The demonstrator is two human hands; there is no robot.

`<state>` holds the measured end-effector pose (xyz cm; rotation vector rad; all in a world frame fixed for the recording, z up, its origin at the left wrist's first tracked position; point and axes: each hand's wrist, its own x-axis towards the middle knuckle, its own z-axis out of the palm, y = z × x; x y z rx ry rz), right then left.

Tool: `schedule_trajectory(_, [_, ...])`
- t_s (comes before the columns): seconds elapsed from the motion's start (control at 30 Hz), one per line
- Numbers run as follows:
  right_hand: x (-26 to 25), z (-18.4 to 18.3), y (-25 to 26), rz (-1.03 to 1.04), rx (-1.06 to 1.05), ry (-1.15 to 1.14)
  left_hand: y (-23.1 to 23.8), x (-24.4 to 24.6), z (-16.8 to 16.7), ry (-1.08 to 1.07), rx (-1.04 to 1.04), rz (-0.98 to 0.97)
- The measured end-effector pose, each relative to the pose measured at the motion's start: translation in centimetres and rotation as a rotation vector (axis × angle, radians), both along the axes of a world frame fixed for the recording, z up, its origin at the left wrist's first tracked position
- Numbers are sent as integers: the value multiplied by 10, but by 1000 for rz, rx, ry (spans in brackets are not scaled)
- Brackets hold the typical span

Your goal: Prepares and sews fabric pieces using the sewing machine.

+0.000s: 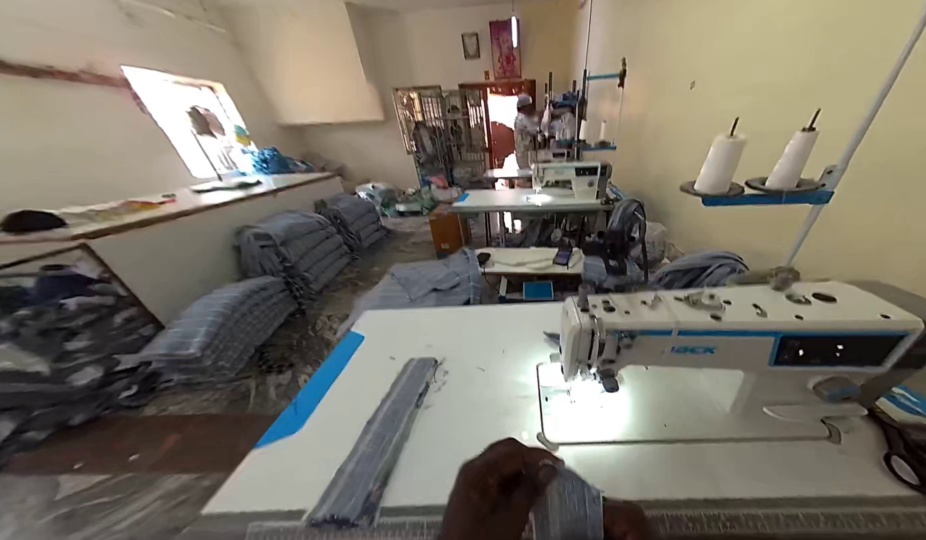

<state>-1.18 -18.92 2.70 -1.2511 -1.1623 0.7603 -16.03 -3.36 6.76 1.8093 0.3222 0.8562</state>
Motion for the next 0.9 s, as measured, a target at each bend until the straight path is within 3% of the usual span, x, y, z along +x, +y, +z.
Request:
schedule_trajectory(0.13, [9, 0, 1, -125, 127, -38, -18, -1, -5, 35, -171, 94])
schedule_trajectory(0.4, [17, 34, 13, -255, 239, -271, -29, -2, 7, 49, -73, 59])
schedule_trajectory(0.63, [18, 42, 18, -266, 245, -284, -26, 2, 8, -24, -36, 56])
schedule_trajectory(0.77, [21, 36, 20, -276, 322, -349, -26, 5, 3, -94, 67, 129])
schedule_trajectory(0.9, [22, 34, 23, -319, 415, -352, -39, 12, 5, -72, 388, 258])
